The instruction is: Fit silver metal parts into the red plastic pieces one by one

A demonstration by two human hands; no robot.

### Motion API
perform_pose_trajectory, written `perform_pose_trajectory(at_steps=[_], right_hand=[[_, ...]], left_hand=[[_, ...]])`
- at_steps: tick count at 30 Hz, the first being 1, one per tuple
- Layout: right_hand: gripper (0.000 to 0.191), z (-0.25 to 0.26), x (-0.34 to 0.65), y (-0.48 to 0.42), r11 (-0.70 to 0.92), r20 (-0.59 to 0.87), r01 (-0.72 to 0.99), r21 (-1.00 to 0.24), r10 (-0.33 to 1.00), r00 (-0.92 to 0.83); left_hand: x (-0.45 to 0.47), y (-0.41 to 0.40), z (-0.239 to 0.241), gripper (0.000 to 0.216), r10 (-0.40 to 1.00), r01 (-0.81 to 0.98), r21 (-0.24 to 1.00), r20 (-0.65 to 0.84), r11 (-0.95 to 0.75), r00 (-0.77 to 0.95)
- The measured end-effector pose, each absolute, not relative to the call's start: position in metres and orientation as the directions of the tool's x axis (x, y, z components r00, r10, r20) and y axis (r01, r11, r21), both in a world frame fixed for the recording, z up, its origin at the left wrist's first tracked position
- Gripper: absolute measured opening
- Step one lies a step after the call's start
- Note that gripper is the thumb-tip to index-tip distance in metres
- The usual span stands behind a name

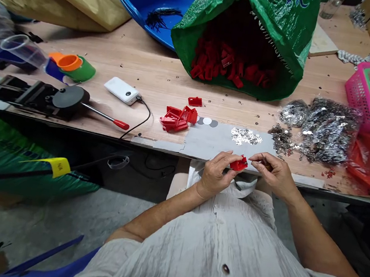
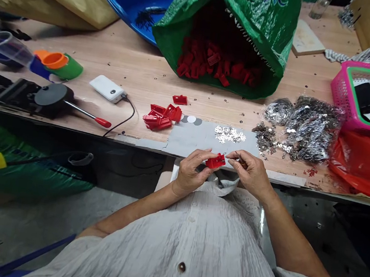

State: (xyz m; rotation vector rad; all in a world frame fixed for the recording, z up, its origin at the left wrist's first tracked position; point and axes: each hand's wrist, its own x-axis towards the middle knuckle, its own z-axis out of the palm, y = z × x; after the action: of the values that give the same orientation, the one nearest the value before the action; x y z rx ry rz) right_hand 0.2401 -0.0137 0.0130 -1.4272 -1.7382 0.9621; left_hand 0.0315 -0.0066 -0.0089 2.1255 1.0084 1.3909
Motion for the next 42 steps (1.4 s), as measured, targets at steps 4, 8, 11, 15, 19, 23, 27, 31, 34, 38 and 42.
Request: perform_pose_trajectory(at_steps=[4,8,11,15,19,23,27,31,34,38,42], right_hand=[[0.016,0.011,0.236,-0.014,0.142,0.057,0.485,-0.863,0.981,-0.186],[0.012,0.010,0.234,-0.015,0.175,0.092,0.514,-0.840,0.979,-0.184],[0.013,0.010,0.232,-0.015,0.119,0.049,0.466,-0.877,0.986,-0.159],[0.030,0.012,0.232,-0.012,-0.156,-0.189,0.174,-0.972,0.963,-0.192],[0.038,0.014,0.232,-0.008,-0.346,-0.339,0.031,-0.938,0.890,-0.306],[0.041,0.008,0.231,-0.007,-0.352,-0.331,-0.008,-0.936,0.887,-0.322],[0.043,0.000,0.229,-0.009,-0.393,-0.348,-0.049,-0.918,0.860,-0.374],[0.042,0.002,0.228,-0.012,-0.391,-0.337,-0.060,-0.918,0.853,-0.400],[0.041,0.005,0.229,-0.013,-0.397,-0.340,-0.058,-0.916,0.844,-0.415],[0.043,0.004,0.229,-0.016,-0.494,-0.408,-0.067,-0.867,0.780,-0.474],[0.046,0.004,0.226,-0.015,-0.545,-0.428,-0.088,-0.834,0.739,-0.520]], left_hand=[[0.034,-0.007,-0.010,0.030,0.731,0.326,0.656,0.634,-0.681,0.253],[0.034,-0.007,-0.009,0.030,0.740,0.314,0.671,0.627,-0.672,0.243],[0.034,-0.008,-0.010,0.029,0.754,0.300,0.692,0.617,-0.657,0.226],[0.036,-0.009,-0.011,0.028,0.745,0.233,0.708,0.635,-0.667,0.205],[0.038,-0.011,-0.013,0.027,0.714,0.176,0.693,0.660,-0.699,0.234],[0.038,-0.014,-0.016,0.028,0.727,0.213,0.696,0.639,-0.686,0.252],[0.034,-0.016,-0.018,0.028,0.751,0.250,0.709,0.606,-0.660,0.264],[0.031,-0.019,-0.020,0.028,0.763,0.205,0.739,0.587,-0.642,0.271],[0.030,-0.019,-0.021,0.029,0.766,0.130,0.765,0.586,-0.630,0.263],[0.028,-0.015,-0.022,0.027,0.771,0.041,0.792,0.580,-0.609,0.264],[0.024,-0.013,-0.027,0.025,0.815,-0.088,0.856,0.512,-0.509,0.271]])
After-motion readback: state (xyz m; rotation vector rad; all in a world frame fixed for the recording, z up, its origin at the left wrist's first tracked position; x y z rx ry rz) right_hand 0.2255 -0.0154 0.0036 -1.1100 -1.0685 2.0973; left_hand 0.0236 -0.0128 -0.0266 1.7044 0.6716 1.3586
